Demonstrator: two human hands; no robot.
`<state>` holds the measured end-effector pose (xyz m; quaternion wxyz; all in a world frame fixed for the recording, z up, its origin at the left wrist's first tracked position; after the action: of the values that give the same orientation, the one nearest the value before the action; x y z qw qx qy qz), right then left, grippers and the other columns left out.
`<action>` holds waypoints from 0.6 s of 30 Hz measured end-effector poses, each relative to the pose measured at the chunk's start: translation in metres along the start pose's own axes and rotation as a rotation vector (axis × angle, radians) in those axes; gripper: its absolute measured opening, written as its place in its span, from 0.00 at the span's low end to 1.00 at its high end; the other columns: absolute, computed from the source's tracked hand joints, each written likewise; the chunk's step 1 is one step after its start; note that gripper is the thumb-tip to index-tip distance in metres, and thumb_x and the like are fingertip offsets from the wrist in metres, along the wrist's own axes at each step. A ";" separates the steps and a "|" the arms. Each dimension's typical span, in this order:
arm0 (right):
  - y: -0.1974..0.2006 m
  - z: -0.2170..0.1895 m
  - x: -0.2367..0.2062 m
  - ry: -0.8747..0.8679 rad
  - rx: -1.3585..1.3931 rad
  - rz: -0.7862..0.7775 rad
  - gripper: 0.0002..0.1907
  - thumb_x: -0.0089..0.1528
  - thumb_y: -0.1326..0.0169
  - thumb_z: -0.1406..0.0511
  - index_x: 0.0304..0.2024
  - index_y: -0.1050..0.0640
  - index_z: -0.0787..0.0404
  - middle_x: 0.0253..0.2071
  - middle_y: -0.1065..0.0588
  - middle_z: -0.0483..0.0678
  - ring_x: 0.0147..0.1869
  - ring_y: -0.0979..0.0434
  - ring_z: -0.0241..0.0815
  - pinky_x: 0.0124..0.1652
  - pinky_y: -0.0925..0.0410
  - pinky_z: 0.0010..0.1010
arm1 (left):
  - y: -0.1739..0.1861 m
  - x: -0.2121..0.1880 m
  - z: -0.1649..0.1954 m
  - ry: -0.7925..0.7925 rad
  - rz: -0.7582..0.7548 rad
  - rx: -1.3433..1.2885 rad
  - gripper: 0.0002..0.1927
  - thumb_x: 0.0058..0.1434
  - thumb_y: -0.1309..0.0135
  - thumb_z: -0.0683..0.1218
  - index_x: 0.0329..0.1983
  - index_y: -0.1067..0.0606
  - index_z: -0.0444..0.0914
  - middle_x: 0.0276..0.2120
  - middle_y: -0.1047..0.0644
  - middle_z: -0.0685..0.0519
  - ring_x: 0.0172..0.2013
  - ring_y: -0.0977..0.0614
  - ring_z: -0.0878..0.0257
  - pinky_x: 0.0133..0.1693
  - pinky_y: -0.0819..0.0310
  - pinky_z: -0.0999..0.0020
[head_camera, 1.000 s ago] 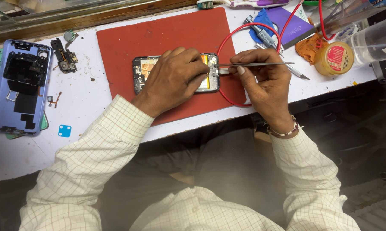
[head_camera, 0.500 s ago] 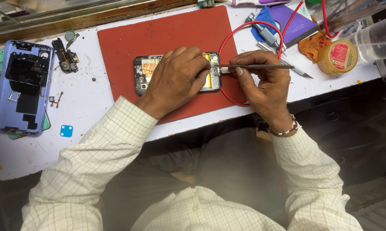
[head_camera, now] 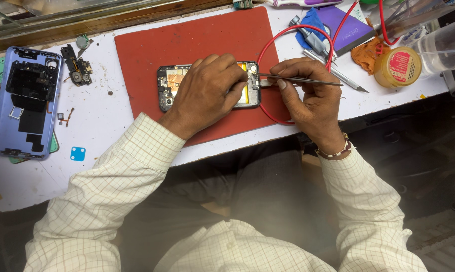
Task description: The person works on a disassembled smartphone, first manipulating its internal components while it rests on their lap. They then place the phone on a repair bench, connect a red charging cable to it, press the battery connector area, and use a small metal tool on the phone's internals before repositioning it on the mat.
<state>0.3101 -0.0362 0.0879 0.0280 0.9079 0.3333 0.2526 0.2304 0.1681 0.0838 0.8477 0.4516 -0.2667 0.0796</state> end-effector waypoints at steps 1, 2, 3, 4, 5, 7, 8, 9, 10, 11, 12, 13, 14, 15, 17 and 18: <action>0.000 0.001 0.000 -0.008 0.010 0.001 0.07 0.71 0.48 0.78 0.51 0.29 0.70 0.55 0.24 0.59 0.58 0.18 0.45 0.60 0.21 0.36 | 0.000 0.000 0.000 0.000 0.001 0.001 0.07 0.64 0.37 0.43 0.35 0.24 0.37 0.33 0.28 0.54 0.33 0.26 0.60 0.36 0.33 0.60; 0.001 0.001 0.000 -0.015 0.021 0.002 0.07 0.71 0.48 0.78 0.51 0.29 0.70 0.54 0.24 0.59 0.58 0.18 0.46 0.61 0.21 0.37 | 0.000 0.000 0.000 0.002 0.001 0.001 0.07 0.64 0.37 0.43 0.35 0.24 0.37 0.33 0.28 0.54 0.33 0.26 0.60 0.36 0.33 0.60; 0.001 0.001 0.000 -0.014 0.022 0.001 0.07 0.71 0.48 0.78 0.51 0.29 0.70 0.54 0.24 0.59 0.59 0.18 0.46 0.61 0.21 0.37 | 0.000 0.000 0.000 0.004 0.001 0.001 0.07 0.64 0.37 0.43 0.35 0.24 0.37 0.33 0.28 0.54 0.33 0.26 0.60 0.36 0.32 0.60; 0.001 0.001 0.000 -0.012 0.023 0.001 0.07 0.71 0.48 0.78 0.51 0.29 0.70 0.54 0.24 0.59 0.59 0.18 0.46 0.61 0.21 0.38 | 0.000 0.000 0.000 0.006 0.001 0.001 0.07 0.64 0.37 0.43 0.35 0.24 0.37 0.33 0.28 0.54 0.33 0.26 0.60 0.36 0.32 0.60; 0.001 0.001 0.000 -0.010 0.025 0.001 0.07 0.71 0.48 0.78 0.51 0.30 0.70 0.54 0.24 0.59 0.59 0.18 0.46 0.61 0.21 0.38 | 0.000 0.000 0.000 0.007 0.001 -0.003 0.07 0.64 0.37 0.43 0.35 0.24 0.37 0.33 0.28 0.54 0.33 0.26 0.60 0.36 0.32 0.60; 0.001 0.001 0.000 -0.015 0.032 -0.001 0.08 0.71 0.48 0.78 0.51 0.30 0.70 0.54 0.24 0.59 0.59 0.18 0.46 0.61 0.23 0.38 | 0.001 0.000 0.000 0.010 -0.001 -0.010 0.07 0.64 0.37 0.43 0.35 0.24 0.37 0.33 0.28 0.54 0.33 0.26 0.60 0.36 0.32 0.60; 0.001 0.001 0.000 -0.017 0.035 -0.001 0.08 0.71 0.48 0.78 0.51 0.30 0.70 0.54 0.24 0.59 0.59 0.18 0.46 0.60 0.24 0.38 | 0.001 0.000 0.000 0.010 0.000 -0.010 0.07 0.64 0.37 0.43 0.35 0.24 0.37 0.33 0.28 0.54 0.33 0.26 0.60 0.36 0.33 0.60; 0.001 0.002 0.001 -0.021 0.042 -0.001 0.08 0.71 0.48 0.78 0.51 0.30 0.70 0.54 0.24 0.59 0.59 0.18 0.46 0.61 0.23 0.38 | 0.001 0.000 0.000 0.010 0.001 -0.010 0.07 0.64 0.37 0.43 0.35 0.24 0.37 0.33 0.28 0.54 0.33 0.26 0.60 0.36 0.33 0.60; 0.002 0.002 0.001 -0.025 0.048 -0.002 0.08 0.71 0.48 0.78 0.51 0.30 0.70 0.54 0.24 0.59 0.59 0.18 0.46 0.61 0.22 0.38 | 0.001 0.000 0.000 0.010 0.002 -0.011 0.07 0.64 0.37 0.43 0.35 0.24 0.37 0.33 0.28 0.54 0.33 0.26 0.59 0.36 0.33 0.60; 0.002 0.002 0.001 -0.029 0.054 -0.003 0.08 0.71 0.49 0.78 0.51 0.30 0.70 0.54 0.24 0.59 0.58 0.18 0.46 0.61 0.21 0.38 | 0.001 0.000 0.001 0.006 0.006 -0.010 0.07 0.64 0.37 0.43 0.35 0.24 0.37 0.33 0.28 0.54 0.33 0.26 0.59 0.36 0.33 0.59; 0.002 0.002 0.001 -0.028 0.045 -0.005 0.07 0.71 0.49 0.78 0.51 0.30 0.70 0.54 0.24 0.59 0.58 0.18 0.46 0.61 0.21 0.38 | 0.002 0.000 0.001 0.003 0.010 -0.008 0.07 0.64 0.37 0.43 0.35 0.24 0.37 0.33 0.28 0.54 0.33 0.26 0.59 0.36 0.33 0.59; 0.002 0.003 0.001 -0.028 0.037 -0.007 0.07 0.71 0.48 0.78 0.51 0.30 0.70 0.54 0.24 0.59 0.58 0.18 0.46 0.61 0.21 0.38 | 0.002 0.000 0.001 0.000 0.014 -0.007 0.06 0.64 0.37 0.43 0.35 0.24 0.37 0.33 0.28 0.54 0.34 0.26 0.59 0.36 0.33 0.59; 0.002 0.003 0.001 -0.027 0.028 -0.009 0.07 0.71 0.48 0.78 0.50 0.30 0.70 0.54 0.24 0.59 0.58 0.18 0.47 0.61 0.21 0.38 | 0.002 0.001 0.001 0.005 0.010 -0.008 0.06 0.64 0.38 0.43 0.35 0.24 0.37 0.33 0.28 0.54 0.33 0.26 0.59 0.36 0.33 0.59; 0.002 0.003 0.001 -0.022 0.028 -0.010 0.07 0.71 0.49 0.79 0.51 0.30 0.70 0.54 0.24 0.60 0.58 0.18 0.47 0.60 0.21 0.37 | 0.002 0.001 0.001 0.011 0.007 -0.008 0.06 0.64 0.38 0.43 0.35 0.24 0.37 0.33 0.28 0.54 0.33 0.26 0.59 0.36 0.33 0.59; 0.001 0.002 0.000 -0.010 0.027 -0.012 0.07 0.72 0.49 0.79 0.52 0.30 0.70 0.54 0.25 0.60 0.58 0.18 0.48 0.59 0.21 0.36 | 0.002 0.001 0.001 0.019 0.003 -0.011 0.06 0.64 0.38 0.43 0.35 0.24 0.37 0.32 0.28 0.54 0.33 0.26 0.59 0.37 0.33 0.59; 0.001 0.003 0.000 -0.024 0.063 0.003 0.08 0.72 0.50 0.79 0.52 0.31 0.70 0.54 0.25 0.60 0.58 0.18 0.47 0.58 0.21 0.36 | 0.002 0.001 0.001 0.021 0.002 -0.013 0.06 0.64 0.38 0.43 0.34 0.24 0.37 0.32 0.28 0.54 0.33 0.26 0.59 0.37 0.33 0.59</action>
<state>0.3118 -0.0369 0.0856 0.0032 0.9117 0.3394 0.2313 0.2302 0.1684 0.0864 0.8534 0.4448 -0.2586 0.0835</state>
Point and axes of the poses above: each hand's wrist, its own x-axis towards the middle knuckle, its own y-axis out of the back of the hand, z = x × y, the point moved 3 cm from there along x, towards the middle knuckle
